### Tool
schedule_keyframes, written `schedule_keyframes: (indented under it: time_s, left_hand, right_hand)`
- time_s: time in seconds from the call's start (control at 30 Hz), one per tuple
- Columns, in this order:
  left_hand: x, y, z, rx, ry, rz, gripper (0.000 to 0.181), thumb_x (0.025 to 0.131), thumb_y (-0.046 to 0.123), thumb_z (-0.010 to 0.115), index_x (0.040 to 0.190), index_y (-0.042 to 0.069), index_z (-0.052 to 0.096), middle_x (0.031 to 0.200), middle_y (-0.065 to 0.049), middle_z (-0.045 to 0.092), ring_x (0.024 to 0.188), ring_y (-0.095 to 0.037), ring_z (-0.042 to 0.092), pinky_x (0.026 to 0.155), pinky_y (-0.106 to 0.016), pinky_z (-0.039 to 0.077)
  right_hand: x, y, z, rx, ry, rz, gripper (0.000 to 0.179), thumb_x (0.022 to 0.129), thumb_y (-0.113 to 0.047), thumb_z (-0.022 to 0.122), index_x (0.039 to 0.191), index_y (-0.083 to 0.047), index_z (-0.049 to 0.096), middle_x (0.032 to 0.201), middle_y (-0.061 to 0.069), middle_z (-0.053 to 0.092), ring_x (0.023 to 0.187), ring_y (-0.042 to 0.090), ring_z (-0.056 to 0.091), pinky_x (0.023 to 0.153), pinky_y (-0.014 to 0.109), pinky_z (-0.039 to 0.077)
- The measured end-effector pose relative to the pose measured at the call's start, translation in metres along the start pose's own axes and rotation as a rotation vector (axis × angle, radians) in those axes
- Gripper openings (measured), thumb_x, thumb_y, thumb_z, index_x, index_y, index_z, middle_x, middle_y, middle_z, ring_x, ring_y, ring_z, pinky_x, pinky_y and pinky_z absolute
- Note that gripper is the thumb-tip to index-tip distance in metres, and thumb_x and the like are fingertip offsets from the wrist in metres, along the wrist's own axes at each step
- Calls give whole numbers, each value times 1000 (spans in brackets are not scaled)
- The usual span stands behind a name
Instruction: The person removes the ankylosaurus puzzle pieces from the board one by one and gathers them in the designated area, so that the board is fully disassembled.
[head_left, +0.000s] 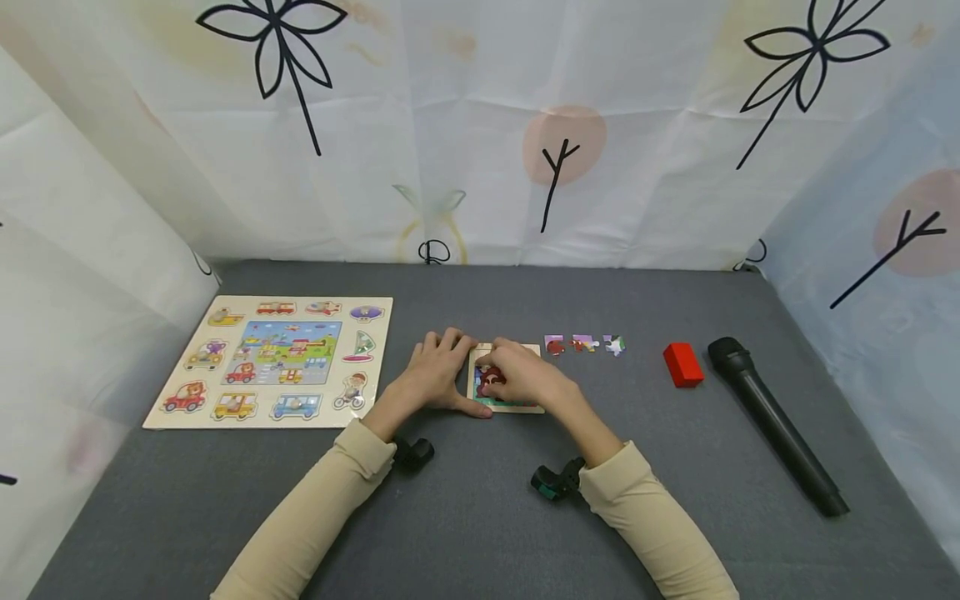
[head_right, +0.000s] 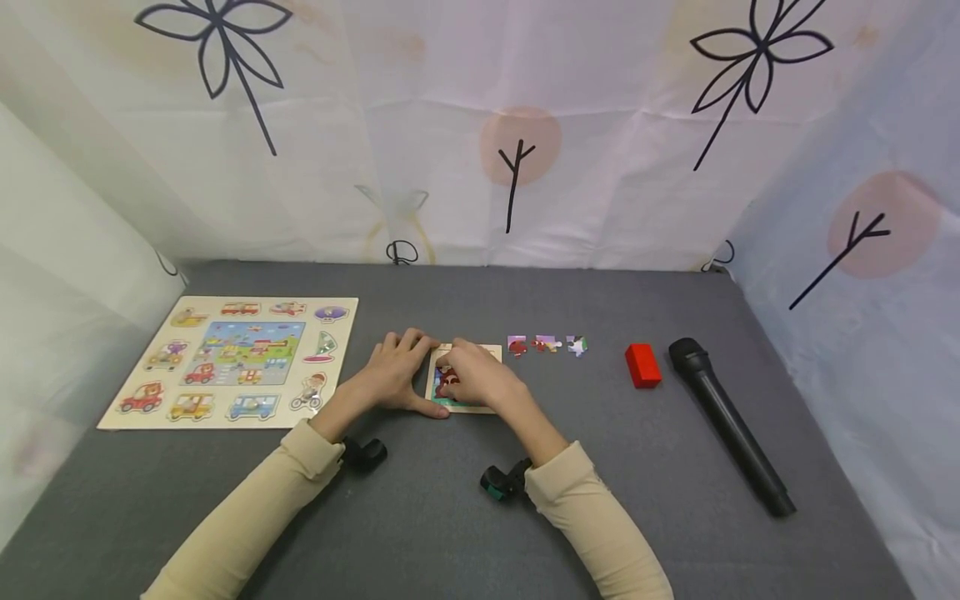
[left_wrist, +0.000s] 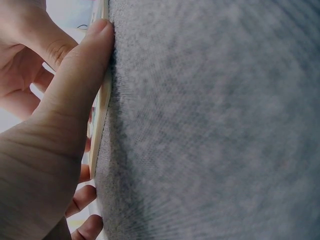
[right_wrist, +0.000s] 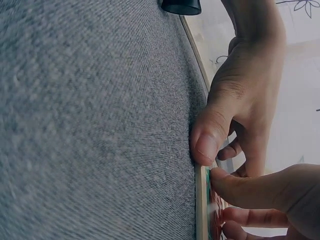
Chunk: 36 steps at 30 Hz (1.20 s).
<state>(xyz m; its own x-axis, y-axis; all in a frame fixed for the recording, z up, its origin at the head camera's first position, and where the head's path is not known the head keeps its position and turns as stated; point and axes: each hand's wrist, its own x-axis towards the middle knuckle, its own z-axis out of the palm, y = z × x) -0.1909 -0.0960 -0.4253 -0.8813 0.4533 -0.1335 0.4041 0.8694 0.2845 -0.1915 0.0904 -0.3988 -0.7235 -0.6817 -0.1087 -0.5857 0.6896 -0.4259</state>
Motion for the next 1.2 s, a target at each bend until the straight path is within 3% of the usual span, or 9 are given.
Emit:
schedule_keyframes:
  time_s: [0.1,0.33,0.67,1.2]
  left_hand:
    - [0,0,0,-3,-3,0,107,66,72,84,149,17,44,149,-12,42,123,-38,42,100,-52,40]
    - [0,-1,0,-10,0,2,107,67,71,85,149,17,44,150,-12,41,124,-38,42,100,-53,40]
    - [0,-1,1,-14,0,10,105,67,71,84,149,19,45,150,-12,41,124,-38,42,100,-52,40]
    - [-1,1,-1,-17,-6,4,105,67,71,85,149,18,45,150,-12,41,124,-39,42,100,-53,39]
  right_hand:
    - [0,-1,0,0,-3,2,12,95,-18,75,100,-7,74,88,9,58,78,14,42,65,23,34]
    - [1,-1,3,3,1,46,28,95,-18,74,119,-5,72,102,9,62,82,14,48,69,25,42]
    - [-2,-6,2,24,15,85,31,95,-18,75,122,-5,67,110,11,61,82,16,51,73,30,47]
    - [-5,-5,4,33,45,37,34,96,-11,72,130,-6,68,103,11,58,77,15,47,67,25,41]
